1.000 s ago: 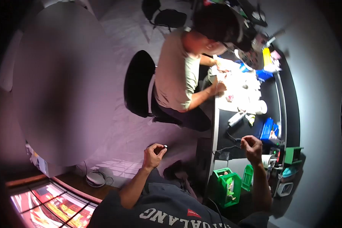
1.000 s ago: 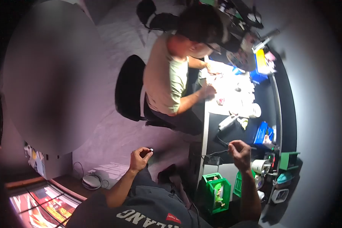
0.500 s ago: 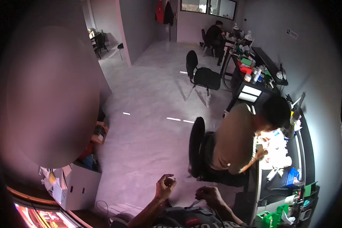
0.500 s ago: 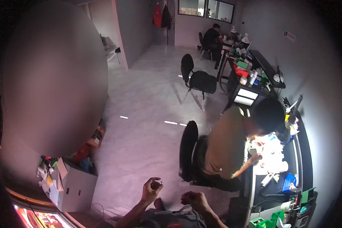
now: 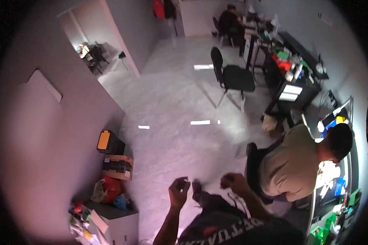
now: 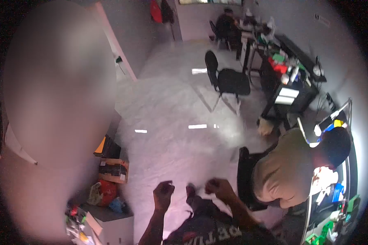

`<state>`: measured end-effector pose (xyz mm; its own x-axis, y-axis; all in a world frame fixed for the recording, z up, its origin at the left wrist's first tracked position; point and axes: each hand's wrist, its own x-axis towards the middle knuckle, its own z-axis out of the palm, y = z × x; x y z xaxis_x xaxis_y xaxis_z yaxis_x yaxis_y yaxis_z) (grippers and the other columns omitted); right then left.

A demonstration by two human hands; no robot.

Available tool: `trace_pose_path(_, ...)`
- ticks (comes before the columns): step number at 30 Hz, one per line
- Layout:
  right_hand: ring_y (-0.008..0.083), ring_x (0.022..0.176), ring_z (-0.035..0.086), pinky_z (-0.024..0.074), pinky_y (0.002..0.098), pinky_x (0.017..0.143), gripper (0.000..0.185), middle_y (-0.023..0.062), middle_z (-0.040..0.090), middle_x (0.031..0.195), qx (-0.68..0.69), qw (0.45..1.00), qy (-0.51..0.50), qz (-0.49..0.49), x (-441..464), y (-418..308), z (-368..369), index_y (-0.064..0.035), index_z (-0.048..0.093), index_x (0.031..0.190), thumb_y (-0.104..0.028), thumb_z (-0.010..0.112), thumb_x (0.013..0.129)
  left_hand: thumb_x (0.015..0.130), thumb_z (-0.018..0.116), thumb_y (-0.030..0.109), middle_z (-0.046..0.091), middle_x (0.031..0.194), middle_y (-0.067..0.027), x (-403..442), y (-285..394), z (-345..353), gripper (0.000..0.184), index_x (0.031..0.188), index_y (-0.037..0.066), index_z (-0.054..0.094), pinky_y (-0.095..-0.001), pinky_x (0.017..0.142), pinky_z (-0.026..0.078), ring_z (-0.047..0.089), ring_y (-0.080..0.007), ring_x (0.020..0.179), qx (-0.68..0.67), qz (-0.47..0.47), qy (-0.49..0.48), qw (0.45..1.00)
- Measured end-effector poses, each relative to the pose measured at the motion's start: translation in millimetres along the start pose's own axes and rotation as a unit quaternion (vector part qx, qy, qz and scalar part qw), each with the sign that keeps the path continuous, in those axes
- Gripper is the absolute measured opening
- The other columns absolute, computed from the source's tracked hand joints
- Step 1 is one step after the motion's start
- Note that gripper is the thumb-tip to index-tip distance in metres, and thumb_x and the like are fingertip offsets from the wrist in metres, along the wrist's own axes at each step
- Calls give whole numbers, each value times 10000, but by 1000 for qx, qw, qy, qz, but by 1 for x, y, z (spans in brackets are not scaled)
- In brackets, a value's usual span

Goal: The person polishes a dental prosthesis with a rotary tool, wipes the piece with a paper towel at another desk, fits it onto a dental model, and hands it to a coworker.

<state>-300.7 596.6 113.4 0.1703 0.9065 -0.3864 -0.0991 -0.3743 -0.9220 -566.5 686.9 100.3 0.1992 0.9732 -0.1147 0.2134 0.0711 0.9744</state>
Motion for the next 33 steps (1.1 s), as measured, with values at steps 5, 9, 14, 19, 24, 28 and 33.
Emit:
trace_pose_path(5,184,803,716,584,318,741,181,116,722,898,13,997,-69,-30,168,-89,46,67,683,1033,-106,682,982,898,731,34,681,799,-17,129,-34,-59,228,1124,3,715,-260,698,506,609,-82,743,6,-37,73,997)
trace_pose_path(9,170,793,729,603,324,753,206,127,745,915,-16,985,-149,-86,294,-176,80,61,701,1036,-133,704,966,892,711,21,665,782,-21,221,-45,-105,246,1134,-14,699,-263,670,487,593,-95,727,-5,-73,171,983)
trace_pose_path(14,143,802,727,603,313,742,185,114,756,866,-105,963,-169,-181,466,-253,85,51,721,993,-129,727,949,879,707,21,630,767,-29,380,-77,-137,269,1145,-15,679,-266,648,453,567,-110,703,-45,-115,272,954)
trace_pose_path(19,162,798,735,614,322,733,176,115,756,877,-22,992,-93,-88,625,-303,55,51,729,1018,-109,728,944,895,691,-6,636,841,-28,632,-36,-129,187,1082,-17,678,-281,684,464,564,-116,741,-18,-103,210,972)
trace_pose_path(24,164,785,729,597,315,726,165,117,750,873,48,996,75,-13,742,-359,-18,46,733,1022,-103,716,953,909,729,45,674,937,-24,930,82,-48,203,1100,-13,692,-271,797,506,612,-111,863,-10,66,26,997)
trace_pose_path(28,155,745,709,582,292,702,173,110,743,864,94,977,189,-42,844,-389,-101,64,725,1007,-97,731,944,931,730,65,674,856,-18,1112,186,51,227,1147,1,705,-241,747,502,609,-75,790,72,160,-100,979)
trace_pose_path(33,159,732,707,590,293,685,168,129,731,843,139,962,225,-62,1019,-439,-209,70,715,991,-87,738,936,926,736,28,667,873,-2,1261,222,189,306,1227,-3,690,-239,757,512,613,-76,795,26,182,-147,972)
